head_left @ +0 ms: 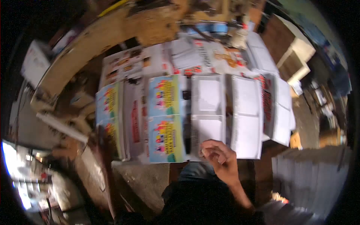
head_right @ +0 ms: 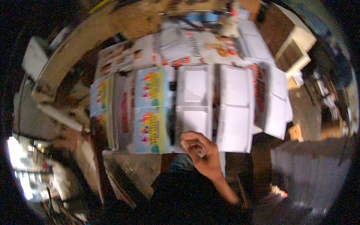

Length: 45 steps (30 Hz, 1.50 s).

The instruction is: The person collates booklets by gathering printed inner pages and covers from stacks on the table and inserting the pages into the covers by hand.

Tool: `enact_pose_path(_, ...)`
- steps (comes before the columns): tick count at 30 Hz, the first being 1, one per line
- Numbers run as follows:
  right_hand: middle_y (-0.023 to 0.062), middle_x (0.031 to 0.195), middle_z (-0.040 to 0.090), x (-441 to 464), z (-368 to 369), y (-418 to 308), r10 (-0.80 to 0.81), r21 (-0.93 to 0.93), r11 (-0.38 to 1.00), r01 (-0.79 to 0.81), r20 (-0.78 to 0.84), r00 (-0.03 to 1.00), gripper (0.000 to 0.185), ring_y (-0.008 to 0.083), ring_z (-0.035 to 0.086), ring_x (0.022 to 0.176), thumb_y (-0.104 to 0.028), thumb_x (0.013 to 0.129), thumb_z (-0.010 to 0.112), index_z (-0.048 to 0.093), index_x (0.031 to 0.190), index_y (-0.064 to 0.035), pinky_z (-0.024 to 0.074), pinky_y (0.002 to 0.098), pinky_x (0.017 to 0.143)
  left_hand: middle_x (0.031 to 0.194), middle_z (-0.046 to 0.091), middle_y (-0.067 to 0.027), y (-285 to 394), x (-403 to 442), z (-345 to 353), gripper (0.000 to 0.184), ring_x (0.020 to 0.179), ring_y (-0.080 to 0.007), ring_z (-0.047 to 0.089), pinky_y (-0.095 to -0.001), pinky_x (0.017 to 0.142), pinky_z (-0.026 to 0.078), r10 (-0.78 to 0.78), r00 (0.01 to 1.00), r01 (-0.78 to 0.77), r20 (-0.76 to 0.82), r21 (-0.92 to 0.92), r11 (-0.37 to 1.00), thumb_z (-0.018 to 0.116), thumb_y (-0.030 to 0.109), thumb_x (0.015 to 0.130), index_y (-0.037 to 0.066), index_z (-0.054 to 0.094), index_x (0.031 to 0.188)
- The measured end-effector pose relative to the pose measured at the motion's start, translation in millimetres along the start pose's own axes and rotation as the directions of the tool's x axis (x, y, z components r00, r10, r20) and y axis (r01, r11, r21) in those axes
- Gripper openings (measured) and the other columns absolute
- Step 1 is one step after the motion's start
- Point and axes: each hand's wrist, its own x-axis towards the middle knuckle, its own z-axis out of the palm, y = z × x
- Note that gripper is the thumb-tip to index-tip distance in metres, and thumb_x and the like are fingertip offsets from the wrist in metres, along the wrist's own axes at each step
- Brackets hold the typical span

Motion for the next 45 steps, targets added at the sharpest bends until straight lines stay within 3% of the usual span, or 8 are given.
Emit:
enact_pose_path(4,0.0079,0.1,0.069,-11,-77,-19,-0.344,-0.411,0.9,0.147,-0.46,0.818,0.017,0.0125,0.063,0.089,0.004,0.084,0.066,0.068,0.101,0.0038,0.0504,0.0257,0.076,0.161,0.013,-0.0237,-41,2,24,0.087,0.144,-0.0483,0.021,-0.0572,0.11,0.032,0.246,0.959,-0.225,-0.143,0.147,0.963,0.059,0.065,0.087,0.021,0.028,0.155)
enact_pose_path(5,0.0093,0.098,0.069,-15,-101,-24,-0.414,-0.539,0.838,0.078,-0.537,0.735,0.016,0.0152,0.064,0.088,0.0,0.083,0.069,0.068,0.099,0.0036,0.0502,0.0273,0.077,0.129,0.055,-0.0188,48,-7,21,0.057,0.117,-0.0335,0.054,-0.049,0.091,0.05,0.489,0.802,-0.071,-0.342,0.759,0.647,0.055,0.036,0.101,0.007,0.042,0.148)
enact_pose_path(6,0.0107,0.097,0.069,-21,-128,-29,-0.483,-0.64,0.769,-0.007,-0.587,0.649,0.017,0.0179,0.064,0.088,-0.003,0.082,0.072,0.069,0.097,0.0035,0.05,0.0289,0.079,0.143,0.04,-0.0192,66,-4,22,0.059,0.135,-0.0399,0.034,-0.0572,0.107,0.037,0.437,0.809,-0.013,-0.394,0.731,0.683,0.058,0.04,0.098,0.006,0.044,0.145)
enact_pose_path(11,0.0172,0.099,0.068,-41,-228,-15,-0.755,-0.796,0.418,-0.437,-0.572,0.321,0.037,0.0288,0.064,0.092,-0.023,0.081,0.079,0.069,0.108,-0.0011,0.0511,0.0401,0.083,0.111,0.061,-0.0124,273,-48,62,0.031,0.1,-0.0283,0.061,-0.0365,0.082,0.049,0.615,0.736,-0.635,-0.284,0.028,0.772,0.069,0.02,0.092,0.0,0.059,0.113)
enact_pose_path(14,0.0164,0.103,0.069,-64,-263,11,-0.526,-0.652,0.682,-0.331,-0.752,0.396,0.043,0.027,0.065,0.086,-0.028,0.083,0.079,0.068,0.112,0.0013,0.052,0.0401,0.078,0.115,0.063,-0.0126,355,-104,120,0.03,0.109,-0.031,0.061,-0.0376,0.089,0.049,0.738,0.67,-0.62,0.075,-0.49,0.613,0.069,0.003,0.08,0.007,0.064,0.109)
enact_pose_path(18,0.0089,0.093,0.07,-93,-257,7,-0.409,-0.533,0.804,-0.262,-0.817,0.406,0.035,0.0134,0.061,0.076,-0.022,0.087,0.077,0.069,0.111,0.0015,0.0488,0.0265,0.067,0.15,0.039,-0.0207,411,-157,184,0.071,0.141,-0.0397,0.034,-0.0491,0.118,0.026,0.914,0.278,-0.656,0.294,-0.637,0.404,0.086,0.03,0.072,0.003,0.052,0.128)
enact_pose_path(28,0.01,0.107,0.07,-117,-243,-10,0.046,-0.051,0.979,-0.197,-0.887,0.459,0.049,0.0152,0.063,0.096,-0.029,0.086,0.078,0.063,0.12,0.0031,0.0498,0.0282,0.084,0.149,0.038,-0.0275,401,-165,220,0.029,0.139,-0.0456,0.035,-0.0495,0.114,0.033,0.813,0.262,-0.348,0.52,-0.735,0.582,0.077,0.013,0.082,-0.001,0.058,0.1)
enact_pose_path(45,0.011,0.13,0.061,-136,-253,31,0.007,-0.18,0.948,-0.264,-0.814,0.58,0.045,0.0164,0.061,0.104,-0.011,0.095,0.065,0.052,0.137,-0.0021,0.0509,0.0276,0.083,0.147,0.041,-0.029,401,-177,227,0.033,0.14,-0.0447,0.034,-0.0496,0.117,0.03,0.861,0.288,-0.525,0.42,-0.682,0.509,0.08,0.027,0.079,0.001,0.061,0.085)
